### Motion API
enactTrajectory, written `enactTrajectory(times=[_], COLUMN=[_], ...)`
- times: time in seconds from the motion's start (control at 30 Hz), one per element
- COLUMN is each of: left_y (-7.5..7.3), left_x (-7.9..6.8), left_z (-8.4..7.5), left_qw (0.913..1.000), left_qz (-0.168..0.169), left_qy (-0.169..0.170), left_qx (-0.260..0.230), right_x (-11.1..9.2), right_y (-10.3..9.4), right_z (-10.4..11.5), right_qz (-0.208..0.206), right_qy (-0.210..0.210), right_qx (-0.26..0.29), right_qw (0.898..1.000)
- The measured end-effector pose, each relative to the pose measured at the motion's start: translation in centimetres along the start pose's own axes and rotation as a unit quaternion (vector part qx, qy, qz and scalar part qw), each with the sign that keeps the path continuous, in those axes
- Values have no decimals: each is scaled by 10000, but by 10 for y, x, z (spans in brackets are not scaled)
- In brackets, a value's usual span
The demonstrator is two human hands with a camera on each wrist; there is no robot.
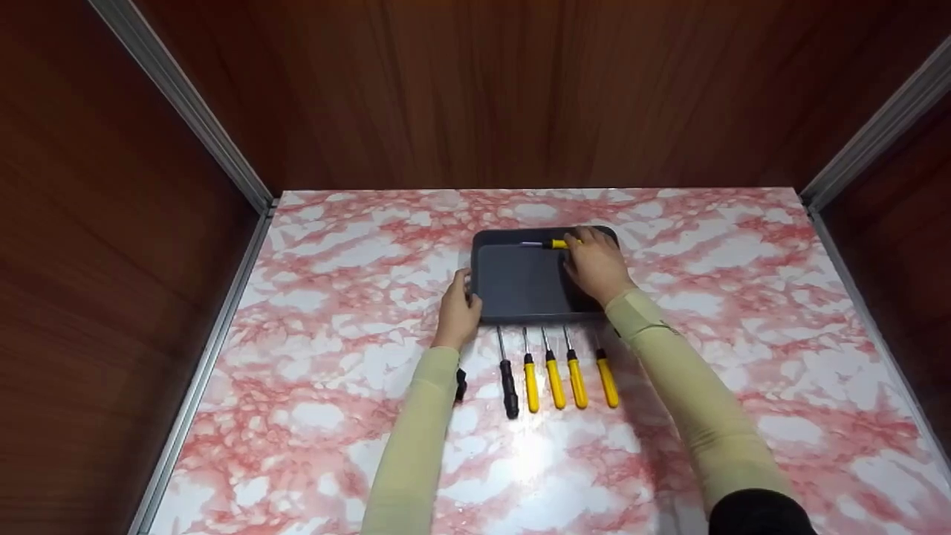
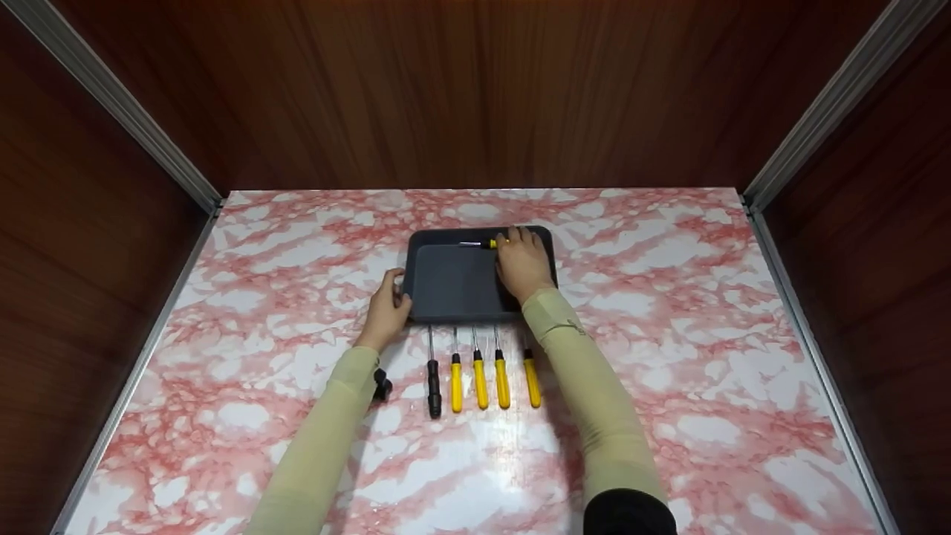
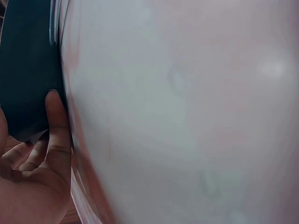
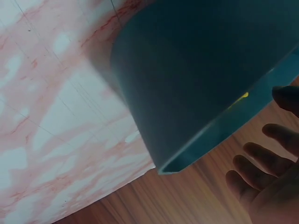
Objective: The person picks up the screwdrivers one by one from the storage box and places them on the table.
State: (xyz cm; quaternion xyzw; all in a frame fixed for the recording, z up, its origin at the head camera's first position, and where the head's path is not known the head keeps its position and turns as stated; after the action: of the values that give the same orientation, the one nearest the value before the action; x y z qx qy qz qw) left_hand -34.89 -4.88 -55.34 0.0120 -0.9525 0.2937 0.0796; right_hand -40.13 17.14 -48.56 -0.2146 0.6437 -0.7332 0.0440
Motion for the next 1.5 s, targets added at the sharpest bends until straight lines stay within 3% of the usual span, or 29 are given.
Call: enactTrajectory(times=[0.2, 0.57, 0.93, 1.5], left_y=[-1, -1, 0, -1], left_x=[0, 0, -1, -1], left_z=[0, 1, 1, -1], left_qw=[9999, 9999, 10000, 9999], left_qz=[-156, -133, -44, -86], left_qy=[38, 101, 48, 122], left_qx=[13, 30, 2, 3], right_x=[2, 3, 1, 2], right_y=[1, 8, 9, 25], right_z=[-1, -2, 4, 0], right_qz=[-78, -6, -185, 303], right_qy=[5, -1, -369, -267], right_qx=[57, 25, 55, -125], right_qw=[10000, 10000, 9991, 9991])
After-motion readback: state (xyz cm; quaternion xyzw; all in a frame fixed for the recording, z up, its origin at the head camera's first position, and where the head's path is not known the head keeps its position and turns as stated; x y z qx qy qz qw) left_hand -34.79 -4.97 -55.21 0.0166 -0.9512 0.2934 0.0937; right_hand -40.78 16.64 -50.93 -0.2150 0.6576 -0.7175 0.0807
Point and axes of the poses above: each hand's wrist, its own x-axis towards the middle knuckle, its own y-axis out of the palm, z = x × y, the point moved 9 cm from there along x, towards the middle knuckle, and after that the axes turned 2 degrees about y, right-handed, at the moved point
